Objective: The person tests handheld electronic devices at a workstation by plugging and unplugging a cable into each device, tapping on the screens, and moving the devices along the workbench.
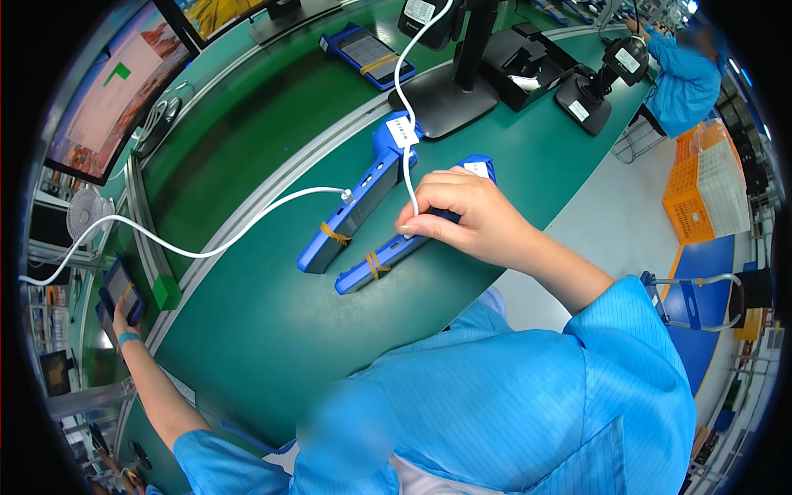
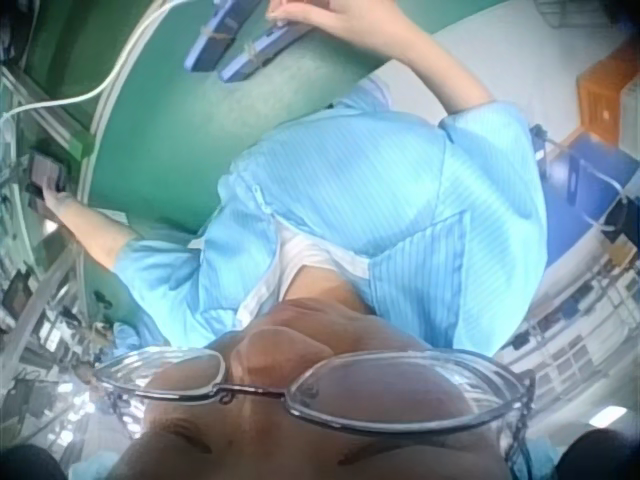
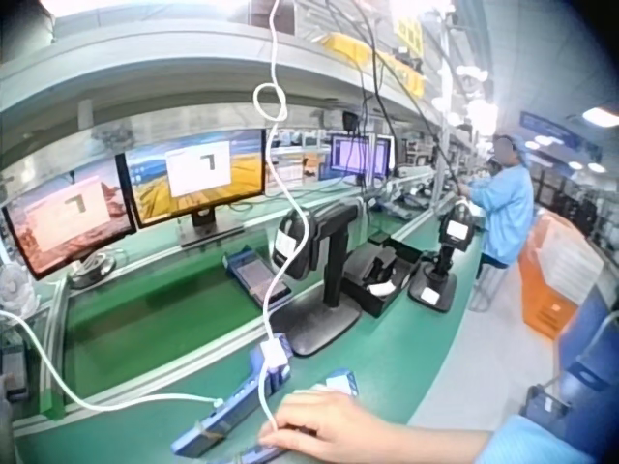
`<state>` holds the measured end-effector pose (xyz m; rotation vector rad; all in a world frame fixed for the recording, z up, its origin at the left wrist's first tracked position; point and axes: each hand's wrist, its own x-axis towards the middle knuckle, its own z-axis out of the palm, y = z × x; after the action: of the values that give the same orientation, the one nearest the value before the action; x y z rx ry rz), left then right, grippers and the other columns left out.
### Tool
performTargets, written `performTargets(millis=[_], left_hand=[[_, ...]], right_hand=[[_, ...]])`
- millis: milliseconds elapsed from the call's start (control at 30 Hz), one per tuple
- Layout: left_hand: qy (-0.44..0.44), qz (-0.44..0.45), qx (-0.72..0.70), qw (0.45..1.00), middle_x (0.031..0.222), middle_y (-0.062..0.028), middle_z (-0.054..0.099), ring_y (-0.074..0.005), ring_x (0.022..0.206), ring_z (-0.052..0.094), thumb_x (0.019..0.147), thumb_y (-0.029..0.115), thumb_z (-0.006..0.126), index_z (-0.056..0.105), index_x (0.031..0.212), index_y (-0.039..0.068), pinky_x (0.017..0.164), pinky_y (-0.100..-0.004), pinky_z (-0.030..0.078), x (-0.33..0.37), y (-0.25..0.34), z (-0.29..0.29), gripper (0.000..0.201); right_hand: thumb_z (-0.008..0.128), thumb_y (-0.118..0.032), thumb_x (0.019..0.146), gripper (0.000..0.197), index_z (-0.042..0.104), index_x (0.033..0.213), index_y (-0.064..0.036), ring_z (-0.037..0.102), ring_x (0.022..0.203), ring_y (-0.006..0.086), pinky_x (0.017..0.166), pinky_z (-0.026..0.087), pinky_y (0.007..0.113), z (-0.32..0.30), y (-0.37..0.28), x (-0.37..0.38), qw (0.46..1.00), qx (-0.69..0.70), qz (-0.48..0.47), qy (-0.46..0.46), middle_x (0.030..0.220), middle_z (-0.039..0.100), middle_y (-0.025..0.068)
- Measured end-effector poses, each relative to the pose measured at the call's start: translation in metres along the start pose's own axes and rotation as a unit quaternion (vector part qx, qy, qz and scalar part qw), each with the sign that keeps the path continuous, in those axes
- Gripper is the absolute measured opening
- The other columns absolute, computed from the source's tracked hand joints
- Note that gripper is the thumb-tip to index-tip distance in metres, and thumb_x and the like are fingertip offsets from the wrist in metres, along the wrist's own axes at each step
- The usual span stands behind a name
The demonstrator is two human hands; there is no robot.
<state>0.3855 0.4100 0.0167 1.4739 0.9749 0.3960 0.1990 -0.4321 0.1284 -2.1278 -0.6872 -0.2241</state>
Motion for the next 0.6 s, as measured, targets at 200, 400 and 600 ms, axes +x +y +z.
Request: performTargets(millis=[200,400,600], left_hand=[[0.060,0.331,0.126,0.933,0.139,-0.0147,0.058,-0.0246,0.125,0.058,0.093,0.020,0.075,0.048,0.144,-0.002,0.109,-0.0352,0.042,-0.043,0.021,-0.070,0.062],[-0.204,0.465,0.157,0.847,0.126,-0.0147,0.066,-0.0231,0.118,0.061,0.105,0.017,0.055,0.062,0.127,-0.002,0.106,-0.0374,0.045,-0.375,0.041,0.060,0.030],[-0.379,0.722,0.314,0.486,0.098,-0.0061,0.072,-0.0240,0.095,0.070,0.075,0.007,0.075,0.069,0.101,0.010,0.088,-0.0431,0.054,-0.566,0.005,0.120,0.027]], right_hand=[[0.074,-0.019,0.092,0.010,0.073,0.090,-0.0097,0.066,0.083,0.0183,0.083,0.048,0.033,0.003,0.001,0.006,0.999,-0.029,-0.034,-0.012,0.086,0.071,0.0006],[0.077,-0.019,0.088,0.010,0.073,0.090,-0.0101,0.065,0.083,0.0198,0.079,0.047,0.033,-0.006,0.006,0.003,0.999,-0.013,-0.024,-0.027,0.087,0.070,0.0009],[0.080,-0.026,0.081,0.019,0.069,0.085,-0.0122,0.061,0.079,0.0198,0.072,0.043,0.035,0.003,-0.007,0.003,0.968,-0.220,-0.124,0.006,0.085,0.066,-0.0006]])
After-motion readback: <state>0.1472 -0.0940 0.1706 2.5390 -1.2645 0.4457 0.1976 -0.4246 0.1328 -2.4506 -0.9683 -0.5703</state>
